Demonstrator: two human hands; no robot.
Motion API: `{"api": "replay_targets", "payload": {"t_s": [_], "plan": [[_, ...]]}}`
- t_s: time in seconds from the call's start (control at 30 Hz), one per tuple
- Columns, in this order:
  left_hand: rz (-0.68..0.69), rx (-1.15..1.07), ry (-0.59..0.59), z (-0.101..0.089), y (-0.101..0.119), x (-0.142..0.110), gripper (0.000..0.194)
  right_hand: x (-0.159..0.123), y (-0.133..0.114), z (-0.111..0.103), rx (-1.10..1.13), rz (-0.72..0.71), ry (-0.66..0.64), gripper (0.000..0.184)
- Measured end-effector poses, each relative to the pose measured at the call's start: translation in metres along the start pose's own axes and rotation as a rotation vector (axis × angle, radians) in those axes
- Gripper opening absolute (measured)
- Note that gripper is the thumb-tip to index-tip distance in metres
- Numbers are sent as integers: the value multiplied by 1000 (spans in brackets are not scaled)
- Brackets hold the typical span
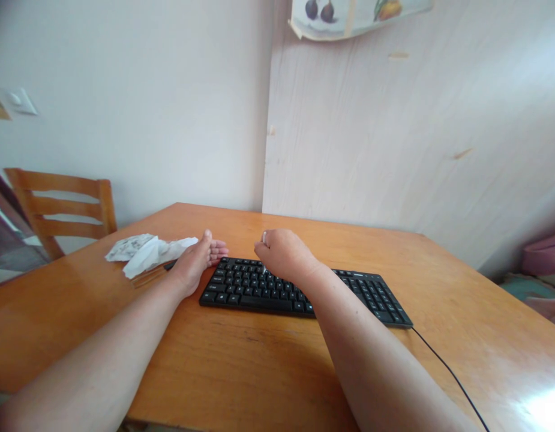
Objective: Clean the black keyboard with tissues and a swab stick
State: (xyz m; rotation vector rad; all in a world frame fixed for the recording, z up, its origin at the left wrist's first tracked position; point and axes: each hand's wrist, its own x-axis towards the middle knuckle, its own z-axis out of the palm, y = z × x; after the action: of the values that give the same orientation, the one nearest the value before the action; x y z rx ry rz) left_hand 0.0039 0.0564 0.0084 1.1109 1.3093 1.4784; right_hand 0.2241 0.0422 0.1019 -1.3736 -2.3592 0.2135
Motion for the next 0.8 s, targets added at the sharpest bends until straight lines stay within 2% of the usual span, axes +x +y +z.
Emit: {"api": "replay_targets", "payload": {"t_s": [0.43,0.8], "plan": [[-7,16,4,0,1,1,70,-9,-10,-16,-58,-71,-161,33],[-5,40,14,0,0,3,67,-15,-14,-24,-72,-143,-204,27]]}}
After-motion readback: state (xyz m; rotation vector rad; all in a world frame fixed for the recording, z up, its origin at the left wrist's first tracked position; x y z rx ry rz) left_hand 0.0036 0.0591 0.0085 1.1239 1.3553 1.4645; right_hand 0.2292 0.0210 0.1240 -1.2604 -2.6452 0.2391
